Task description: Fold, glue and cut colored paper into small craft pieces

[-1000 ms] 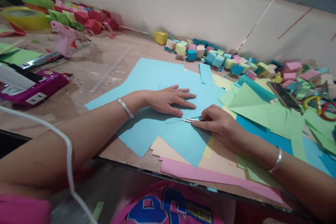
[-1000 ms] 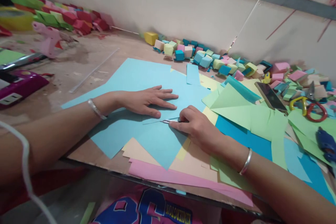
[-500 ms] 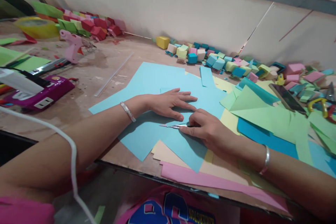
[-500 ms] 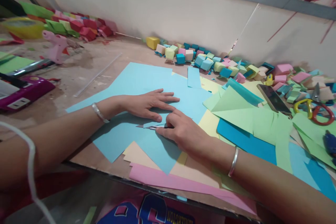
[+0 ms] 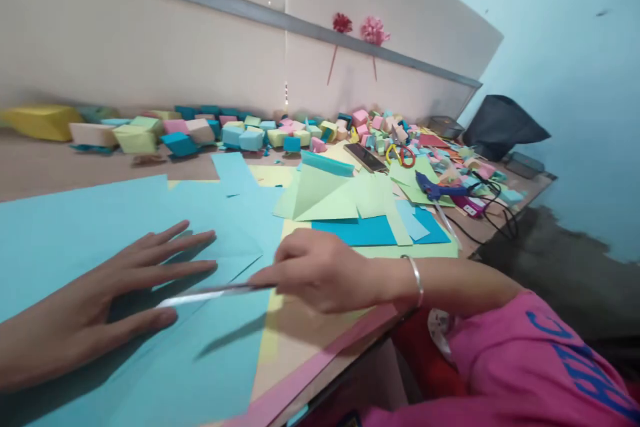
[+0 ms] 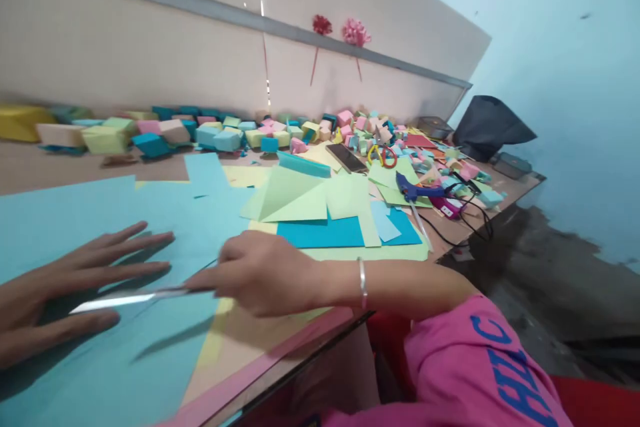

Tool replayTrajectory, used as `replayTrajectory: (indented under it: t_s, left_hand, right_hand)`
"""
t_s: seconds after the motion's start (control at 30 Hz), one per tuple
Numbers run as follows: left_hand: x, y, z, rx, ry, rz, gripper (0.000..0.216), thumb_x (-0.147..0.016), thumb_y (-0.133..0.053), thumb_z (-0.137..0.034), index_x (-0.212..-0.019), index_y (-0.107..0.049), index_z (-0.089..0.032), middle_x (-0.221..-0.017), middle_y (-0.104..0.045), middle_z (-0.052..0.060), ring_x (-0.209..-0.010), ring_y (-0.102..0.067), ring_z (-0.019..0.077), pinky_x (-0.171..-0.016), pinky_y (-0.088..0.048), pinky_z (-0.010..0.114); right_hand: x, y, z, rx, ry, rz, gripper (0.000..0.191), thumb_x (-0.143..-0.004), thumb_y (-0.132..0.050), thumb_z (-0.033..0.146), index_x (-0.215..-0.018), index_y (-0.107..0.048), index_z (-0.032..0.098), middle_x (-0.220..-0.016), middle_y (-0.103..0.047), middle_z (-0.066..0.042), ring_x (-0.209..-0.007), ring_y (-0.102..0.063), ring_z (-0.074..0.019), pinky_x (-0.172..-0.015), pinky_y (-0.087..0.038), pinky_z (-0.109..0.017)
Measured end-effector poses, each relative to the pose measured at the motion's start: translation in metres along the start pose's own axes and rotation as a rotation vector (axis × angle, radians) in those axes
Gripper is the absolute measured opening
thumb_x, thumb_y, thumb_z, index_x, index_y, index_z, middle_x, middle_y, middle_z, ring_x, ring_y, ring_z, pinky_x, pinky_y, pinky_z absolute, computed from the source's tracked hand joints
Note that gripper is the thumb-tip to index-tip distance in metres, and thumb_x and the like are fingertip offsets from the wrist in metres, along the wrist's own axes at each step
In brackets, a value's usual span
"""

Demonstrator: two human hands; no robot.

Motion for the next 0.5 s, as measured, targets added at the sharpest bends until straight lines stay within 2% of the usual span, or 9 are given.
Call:
replayTrajectory:
  t_s: [0.1, 0.13, 0.2, 0.27, 0.33, 0.4, 0.5]
  left_hand:
    - [-0.005, 0.004, -0.002, 0.048, 0.093, -0.059, 0.053, -0.074, -0.059, -0.055, -0.127, -0.055, -0.055, -0.147, -0.046, -0.012, -0.141, -0.032, 0.0391, -0.109, -0.034, 0.064]
    - [-0.008, 0.004, -0.003, 0.065, 0.169, -0.022, 0.050, -0.077, -0.059, -0.054, -0.127, -0.054, -0.055, -0.148, -0.045, -0.012, -0.141, -0.032, 0.0375, -0.111, -0.032, 0.064]
    - [-0.009, 0.018, -0.001, 0.129, 0.329, -0.213, 0.042, -0.077, -0.054, -0.061, -0.117, -0.064, -0.051, -0.142, -0.053, -0.008, -0.136, -0.041, 0.0391, -0.107, -0.038, 0.062]
    - [-0.007, 0.028, 0.003, 0.072, 0.479, -0.323, 0.045, -0.076, -0.052, -0.064, -0.113, -0.068, -0.043, -0.132, -0.061, 0.000, -0.131, -0.046, 0.0415, -0.105, -0.039, 0.060]
    - [-0.005, 0.032, 0.006, -0.016, 0.543, -0.285, 0.051, -0.075, -0.054, -0.064, -0.112, -0.069, -0.032, -0.117, -0.067, 0.009, -0.123, -0.051, 0.0444, -0.101, -0.041, 0.058]
    - [-0.003, 0.031, 0.011, -0.045, 0.599, -0.209, 0.064, -0.070, -0.060, -0.067, -0.118, -0.066, -0.025, -0.107, -0.068, 0.013, -0.105, -0.060, 0.0420, -0.089, -0.047, 0.053]
    - [-0.002, 0.033, 0.009, -0.015, 0.589, -0.244, 0.070, -0.059, -0.074, -0.063, -0.116, -0.068, -0.024, -0.102, -0.070, 0.012, -0.097, -0.062, 0.0368, -0.088, -0.046, 0.046]
  right_hand:
    - [0.050, 0.044, -0.032, -0.004, -0.265, -0.224, 0.028, -0.090, -0.051, 0.016, -0.111, -0.070, 0.017, -0.086, -0.067, -0.006, -0.078, -0.059, -0.0153, -0.071, -0.048, -0.028]
    - [0.069, 0.060, -0.045, 0.037, -0.367, -0.290, 0.028, -0.089, -0.054, 0.017, -0.111, -0.070, 0.018, -0.089, -0.068, -0.006, -0.079, -0.061, -0.0154, -0.073, -0.049, -0.029]
    - [0.109, 0.093, -0.073, 0.154, -0.581, -0.434, 0.027, -0.087, -0.058, 0.021, -0.110, -0.071, 0.020, -0.092, -0.069, -0.006, -0.073, -0.061, -0.0151, -0.069, -0.049, -0.030]
    - [0.142, 0.115, -0.101, 0.296, -0.773, -0.463, 0.027, -0.085, -0.061, 0.027, -0.107, -0.072, 0.019, -0.090, -0.069, -0.007, -0.072, -0.062, -0.0179, -0.065, -0.049, -0.032]
    - [0.154, 0.119, -0.119, 0.461, -0.805, -0.285, 0.024, -0.084, -0.060, 0.036, -0.087, -0.076, 0.018, -0.083, -0.069, -0.009, -0.074, -0.062, -0.0225, -0.066, -0.047, -0.036]
    - [0.147, 0.116, -0.120, 0.531, -0.717, -0.214, 0.034, -0.087, -0.056, 0.044, -0.077, -0.076, 0.018, -0.081, -0.068, -0.011, -0.077, -0.062, -0.0249, -0.068, -0.046, -0.039]
    - [0.106, 0.097, -0.100, 0.311, -0.538, -0.147, 0.030, -0.090, -0.054, 0.043, -0.085, -0.075, 0.021, -0.090, -0.070, -0.008, -0.077, -0.063, -0.0208, -0.069, -0.047, -0.035]
Point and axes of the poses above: each hand's wrist, its own x-axis away from the middle knuckle, its own y-axis out of the back of the hand, z = x × y, the point moved 5 cm from there along -x, towards the middle knuckle
